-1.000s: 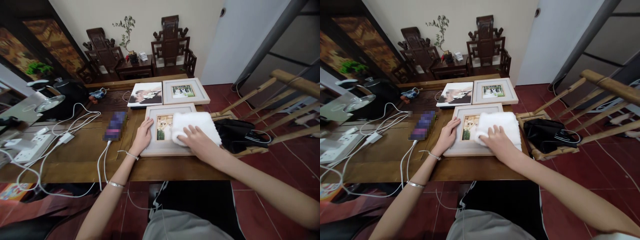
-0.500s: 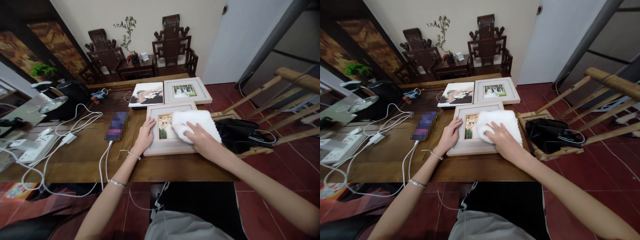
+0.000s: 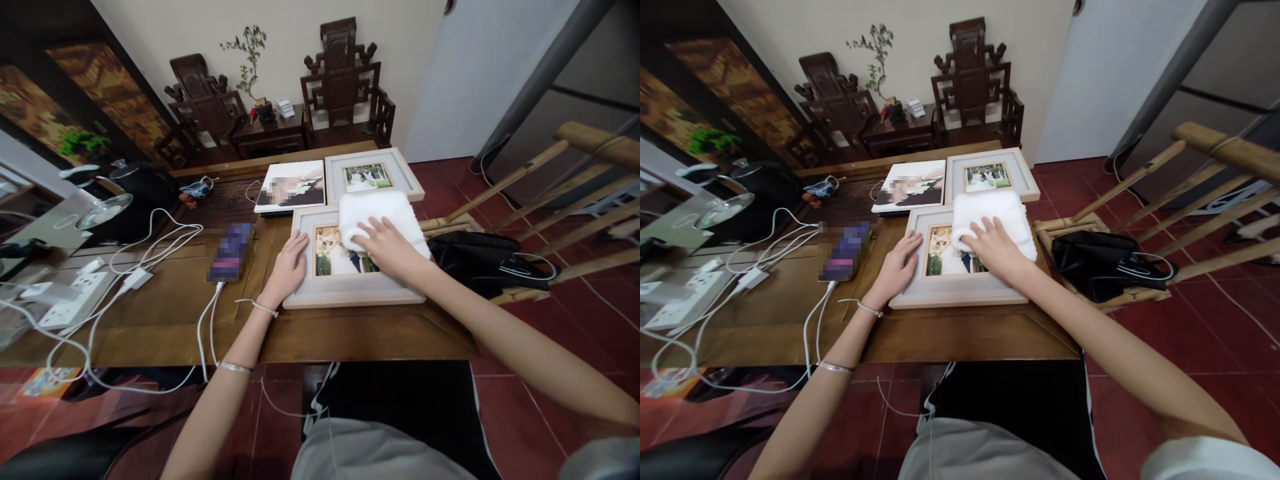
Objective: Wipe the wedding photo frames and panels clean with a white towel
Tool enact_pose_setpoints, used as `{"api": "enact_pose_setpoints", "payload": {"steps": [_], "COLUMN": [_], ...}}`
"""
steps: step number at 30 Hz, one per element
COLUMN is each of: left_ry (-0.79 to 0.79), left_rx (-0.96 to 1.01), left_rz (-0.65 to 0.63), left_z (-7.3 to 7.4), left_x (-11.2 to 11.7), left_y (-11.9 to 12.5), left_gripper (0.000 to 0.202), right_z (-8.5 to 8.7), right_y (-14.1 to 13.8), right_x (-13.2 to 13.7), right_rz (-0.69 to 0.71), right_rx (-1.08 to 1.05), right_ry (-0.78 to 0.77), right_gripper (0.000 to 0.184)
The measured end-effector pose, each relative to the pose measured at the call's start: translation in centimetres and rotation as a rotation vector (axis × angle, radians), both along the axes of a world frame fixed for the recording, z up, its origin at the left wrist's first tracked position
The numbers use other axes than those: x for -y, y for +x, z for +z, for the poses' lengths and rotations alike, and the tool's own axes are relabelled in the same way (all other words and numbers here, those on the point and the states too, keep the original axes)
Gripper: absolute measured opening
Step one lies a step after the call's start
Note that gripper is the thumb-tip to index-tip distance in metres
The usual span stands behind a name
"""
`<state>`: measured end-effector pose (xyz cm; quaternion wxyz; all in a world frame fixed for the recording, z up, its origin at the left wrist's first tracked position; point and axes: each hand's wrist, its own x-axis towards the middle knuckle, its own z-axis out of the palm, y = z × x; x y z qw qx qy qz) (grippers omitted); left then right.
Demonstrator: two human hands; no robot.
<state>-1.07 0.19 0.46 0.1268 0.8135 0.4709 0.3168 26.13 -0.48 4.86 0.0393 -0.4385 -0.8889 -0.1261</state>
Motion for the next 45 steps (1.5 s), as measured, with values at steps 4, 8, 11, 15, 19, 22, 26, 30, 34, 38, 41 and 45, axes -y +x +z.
{"api": "enact_pose_setpoints", "payload": {"steps": [4, 8, 11, 15, 19, 22, 26, 30, 34, 38, 41, 45], "left_ry": [-0.008, -0.009, -0.011, -0.016, -0.015, -0.002, 0.020, 0.016, 0.031, 0.047, 0.043, 0.039], "left_rx": [-0.040, -0.052, -0.048, -0.064, -0.064, -0.044, 0.013, 0.047, 0.059, 0.070, 0.076, 0.069], "left_rz": [-0.008, -0.008, -0.009, -0.025, -0.038, -0.040, -0.025, -0.006, 0.002, 0.006, 0.003, 0.003], "left_z": [-0.4, -0.4, -0.2, -0.1, -0.2, -0.4, -0.7, -1.0, -1.1, -1.3, -1.3, -1.3], "left_x": [0.0, 0.0, 0.0, 0.0, 0.0, -0.1, -0.2, -0.1, -0.1, -0.2, -0.2, -0.2], "left_y": [0.0, 0.1, 0.1, 0.0, -0.1, -0.1, -0.1, 0.0, 0.1, 0.2, 0.3, 0.3], "left_gripper": [0.047, 0.047, 0.046, 0.046, 0.046, 0.045, 0.043, 0.043, 0.043, 0.044, 0.044, 0.045], "right_z": [1.3, 3.1, 3.2, 1.3, -0.1, -0.1, 0.1, 0.0, 0.9, 3.0, 4.1, 4.0], "right_y": [0.0, -0.1, -0.1, 0.3, 1.0, 1.2, 0.6, -0.2, -0.4, 0.2, 0.5, 0.0], "right_x": [6.0, 11.1, 12.6, 10.6, 5.2, 0.6, -3.3, -2.4, 2.6, 8.5, 11.8, 13.5], "right_rz": [0.049, 0.085, 0.123, 0.120, 0.054, -0.017, -0.096, -0.082, -0.033, 0.070, 0.130, 0.175], "right_rx": [0.015, -0.020, -0.072, -0.130, -0.155, -0.168, -0.134, -0.036, 0.074, 0.061, 0.004, -0.046], "right_ry": [-0.043, -0.124, -0.115, -0.044, -0.030, -0.010, 0.024, 0.011, -0.076, -0.197, -0.311, -0.317], "right_gripper": [0.040, 0.043, 0.046, 0.057, 0.063, 0.067, 0.070, 0.068, 0.062, 0.063, 0.069, 0.075]}}
